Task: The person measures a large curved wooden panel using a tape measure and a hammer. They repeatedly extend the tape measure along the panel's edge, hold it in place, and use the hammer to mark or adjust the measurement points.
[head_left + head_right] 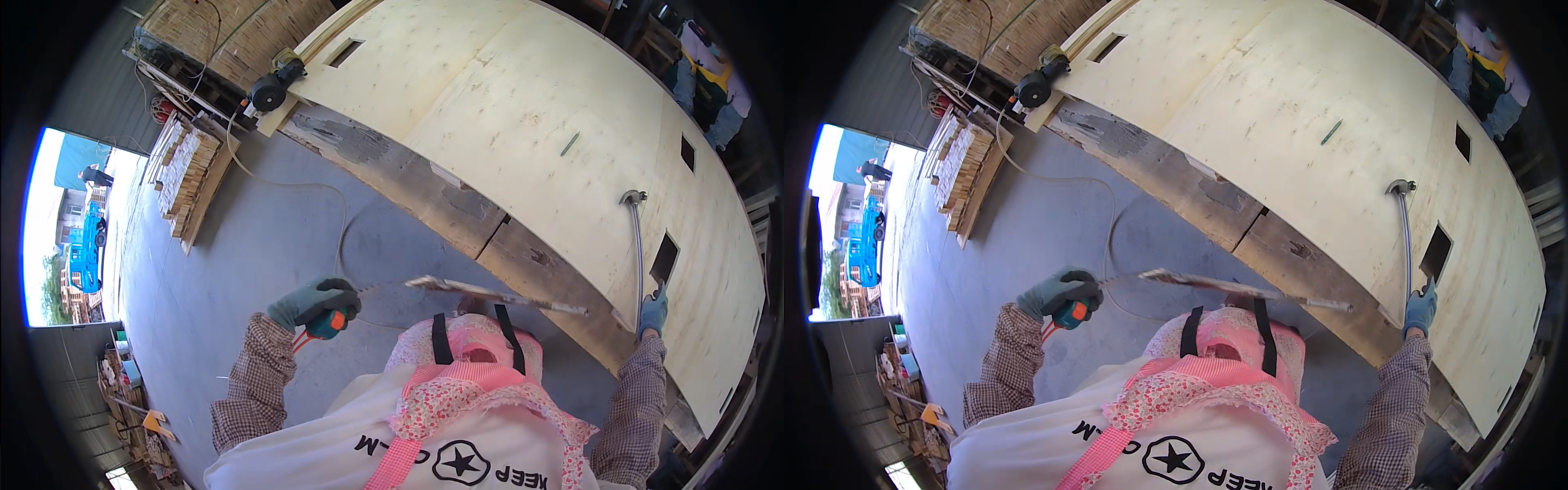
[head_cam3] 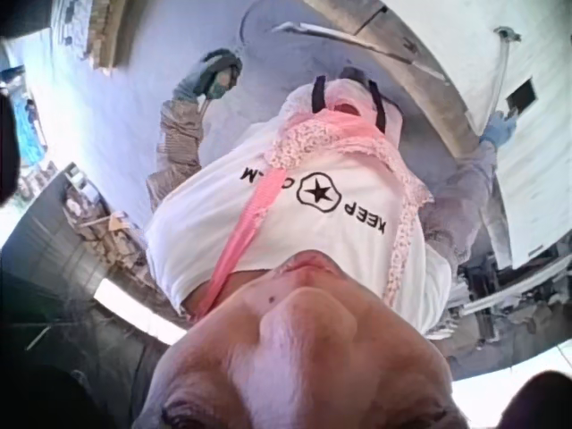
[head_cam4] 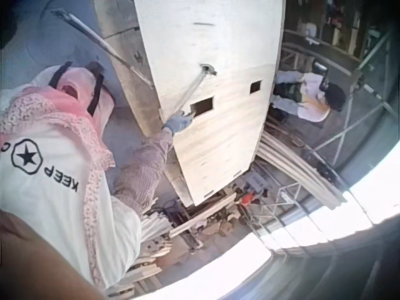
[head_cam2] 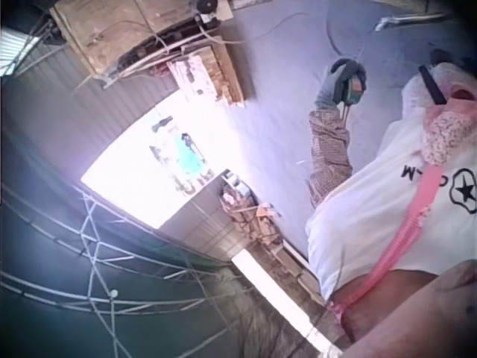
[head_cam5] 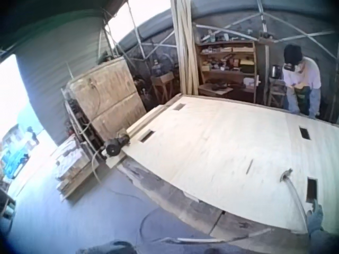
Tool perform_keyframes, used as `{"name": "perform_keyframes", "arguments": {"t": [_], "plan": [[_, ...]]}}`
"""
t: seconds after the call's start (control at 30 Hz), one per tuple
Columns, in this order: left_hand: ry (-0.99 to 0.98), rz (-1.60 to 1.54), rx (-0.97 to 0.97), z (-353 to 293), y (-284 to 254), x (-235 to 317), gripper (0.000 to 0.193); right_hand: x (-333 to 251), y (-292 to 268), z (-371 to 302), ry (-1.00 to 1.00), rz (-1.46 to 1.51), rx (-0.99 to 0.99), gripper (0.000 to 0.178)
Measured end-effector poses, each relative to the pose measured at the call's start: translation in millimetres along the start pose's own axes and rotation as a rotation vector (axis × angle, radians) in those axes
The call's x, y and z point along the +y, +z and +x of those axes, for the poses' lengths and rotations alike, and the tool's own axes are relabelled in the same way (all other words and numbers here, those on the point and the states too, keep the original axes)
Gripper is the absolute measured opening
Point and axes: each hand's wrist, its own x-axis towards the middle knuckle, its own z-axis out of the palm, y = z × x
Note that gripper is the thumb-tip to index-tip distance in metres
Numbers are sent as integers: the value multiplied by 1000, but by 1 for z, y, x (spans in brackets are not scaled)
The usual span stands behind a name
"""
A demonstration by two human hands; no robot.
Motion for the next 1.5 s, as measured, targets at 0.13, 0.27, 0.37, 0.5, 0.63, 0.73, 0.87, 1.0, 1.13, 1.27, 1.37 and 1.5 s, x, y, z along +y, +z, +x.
{"name": "perform_keyframes", "arguments": {"t": [0.13, 0.27, 0.37, 0.5, 0.63, 0.73, 0.87, 1.0, 1.13, 1.27, 1.37, 1.5], "plan": [[246, -591, 212, -4, 28, -30, 29, -131, -53, -76, -292, 497, 56, 46], [407, -1329, -138, 51, 96, -52, 23, -217, -51, -149, -400, 909, -479, 41], [549, -1532, -108, 77, 164, -38, 27, -261, -57, -195, -261, 1084, -1026, 45], [458, -1041, -261, 108, 225, -42, 33, -280, -74, -232, -11, 1125, -1369, 55], [259, -724, -176, 101, 272, 3, 50, -236, -64, -213, -132, 873, -1272, 55], [100, -1046, -36, 122, 281, -18, 47, -202, -86, -207, -386, 643, -1282, 53], [167, -1031, 453, 133, 259, -36, 37, -167, -159, -191, -801, 411, -1079, 54], [147, -872, 622, 112, 215, -55, 36, -141, -215, -174, -630, 414, -1050, 42], [98, -818, 661, 77, 174, -70, 40, -108, -239, -162, -557, 377, -1060, 36], [-106, -558, 378, 27, 156, -62, 35, -74, -247, -139, -718, 97, -985, 35], [-167, -301, 215, -1, 126, -35, 30, -34, -253, -118, -512, 154, -832, 51], [-86, -357, 186, -33, 75, 0, 31, -131, -238, -117, -400, 27, -769, 42]]}}
